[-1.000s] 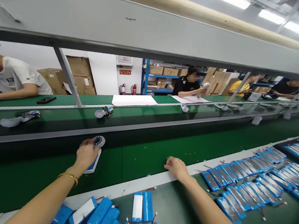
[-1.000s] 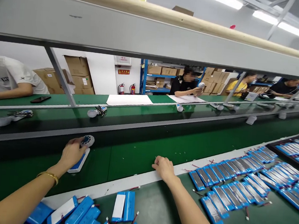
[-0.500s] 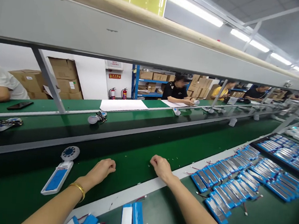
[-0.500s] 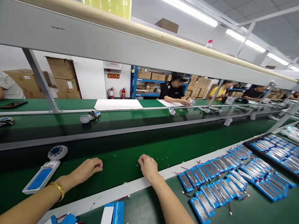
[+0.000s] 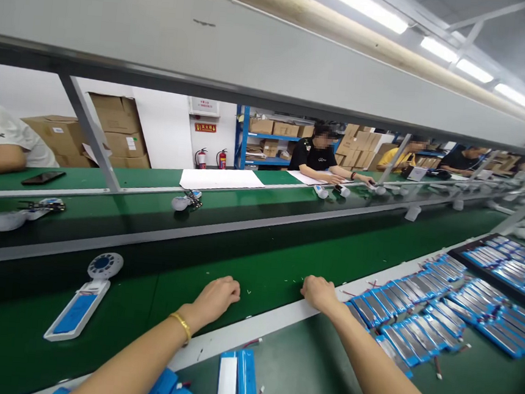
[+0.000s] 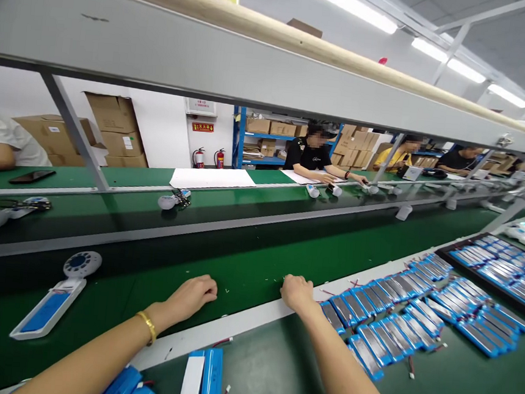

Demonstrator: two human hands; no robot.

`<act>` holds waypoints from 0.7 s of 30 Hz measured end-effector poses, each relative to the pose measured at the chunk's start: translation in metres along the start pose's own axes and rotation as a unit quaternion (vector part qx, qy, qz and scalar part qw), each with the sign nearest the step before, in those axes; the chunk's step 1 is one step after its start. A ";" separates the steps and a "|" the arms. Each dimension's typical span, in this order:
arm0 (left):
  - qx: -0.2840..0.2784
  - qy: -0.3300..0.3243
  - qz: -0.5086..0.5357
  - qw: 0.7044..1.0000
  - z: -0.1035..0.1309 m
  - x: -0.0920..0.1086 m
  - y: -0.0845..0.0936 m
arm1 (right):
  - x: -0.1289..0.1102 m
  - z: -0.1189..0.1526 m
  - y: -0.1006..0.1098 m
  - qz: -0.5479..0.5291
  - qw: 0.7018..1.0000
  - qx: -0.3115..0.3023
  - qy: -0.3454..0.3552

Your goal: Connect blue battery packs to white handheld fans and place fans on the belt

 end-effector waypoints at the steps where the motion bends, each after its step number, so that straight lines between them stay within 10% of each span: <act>1: 0.001 -0.001 -0.004 1.000 -0.006 0.004 -0.003 | -0.008 -0.001 -0.002 -0.008 1.000 -0.003 0.008; 11: 0.004 -0.001 -0.012 1.000 -0.034 0.025 -0.008 | -0.080 0.005 -0.007 -0.186 0.977 0.027 0.101; 21: 0.010 0.011 0.080 0.997 -0.025 0.007 -0.007 | -0.039 -0.017 -0.019 -0.354 0.935 -0.005 0.021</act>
Point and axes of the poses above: each hand's wrist, its own z-axis away from the middle knuckle, its own y-axis out of the back of the hand, x = y × z, the point moved 9 cm from there along -z, towards the middle knuckle, and after that the axes turned 1 degree about -z, right-handed, at the moved point
